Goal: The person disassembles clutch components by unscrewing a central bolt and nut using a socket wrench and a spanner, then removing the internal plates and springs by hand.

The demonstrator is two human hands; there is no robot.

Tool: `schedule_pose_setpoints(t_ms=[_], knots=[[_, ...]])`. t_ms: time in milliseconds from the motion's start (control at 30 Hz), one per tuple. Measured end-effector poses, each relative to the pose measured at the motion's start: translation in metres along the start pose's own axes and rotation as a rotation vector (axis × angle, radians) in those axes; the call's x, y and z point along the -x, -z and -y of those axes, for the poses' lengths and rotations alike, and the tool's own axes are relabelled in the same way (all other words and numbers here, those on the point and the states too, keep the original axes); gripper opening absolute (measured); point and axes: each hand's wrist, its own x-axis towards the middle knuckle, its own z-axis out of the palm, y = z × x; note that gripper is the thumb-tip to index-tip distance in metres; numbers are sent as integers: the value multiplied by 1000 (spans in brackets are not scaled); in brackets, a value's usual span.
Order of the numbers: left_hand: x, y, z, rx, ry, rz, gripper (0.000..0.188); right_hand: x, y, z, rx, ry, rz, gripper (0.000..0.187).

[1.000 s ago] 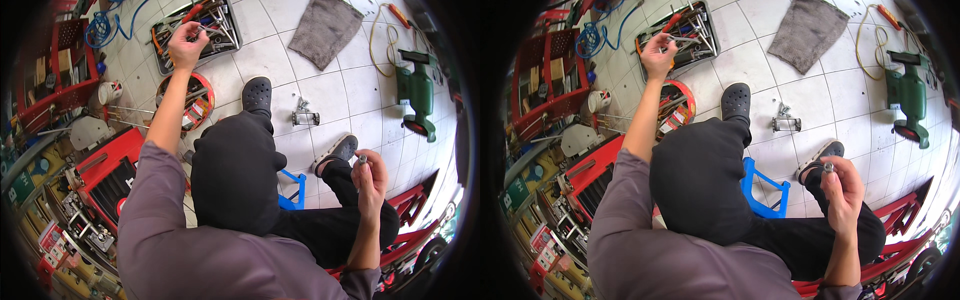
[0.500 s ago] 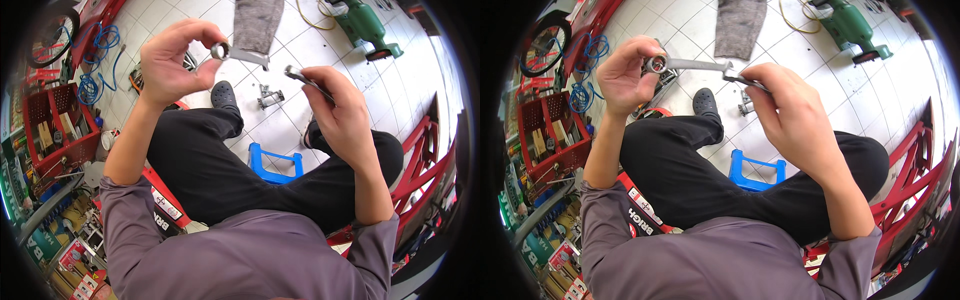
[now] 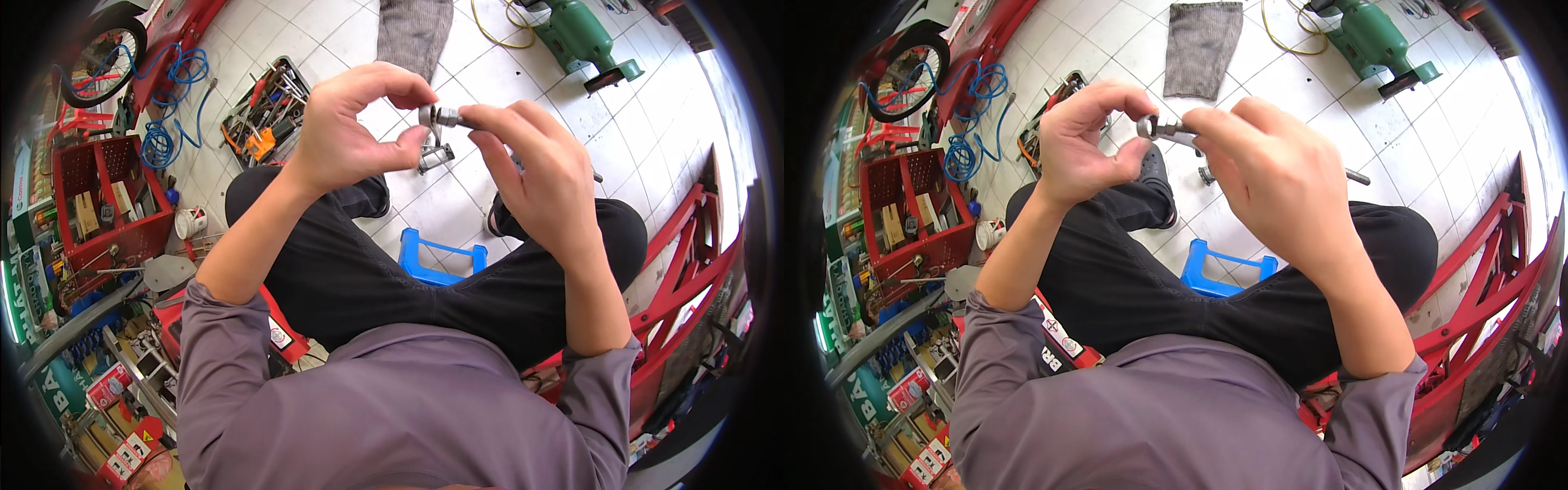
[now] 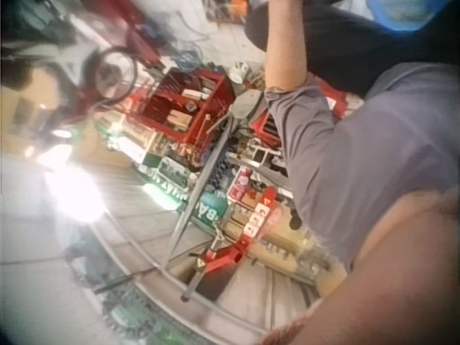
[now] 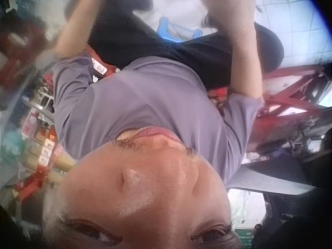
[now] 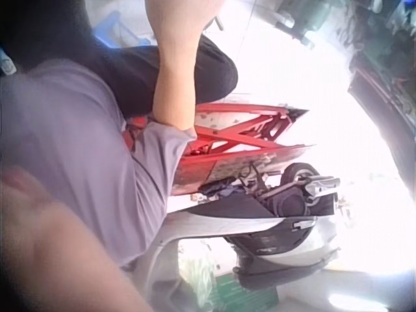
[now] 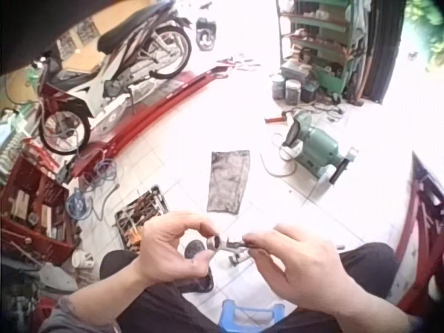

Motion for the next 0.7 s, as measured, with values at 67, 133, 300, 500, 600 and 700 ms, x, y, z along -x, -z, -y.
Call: schedule_pose_setpoints(t_ms=[67,133,300,500,600,700], knots=[[4,-6,-1,197,37,-180,33,1,-1,-6,-136,-109,-3,22],[8,-2,-2,384,73,-294,31,-1,8,-9,-177,-258,146,37],[15,10,-2,777,97,-498,27,8,-17,-31,-137,-115,214,53],[38,23,12,959,195,-598,26,2,-23,-28,-720,-474,393,29],[43,22,17,407,225,-497,37,-1,-7,-25,-561,-492,360,21],[29,11,-5,-572,38,-125,58,0,-7,-25,-510,-467,327,21]])
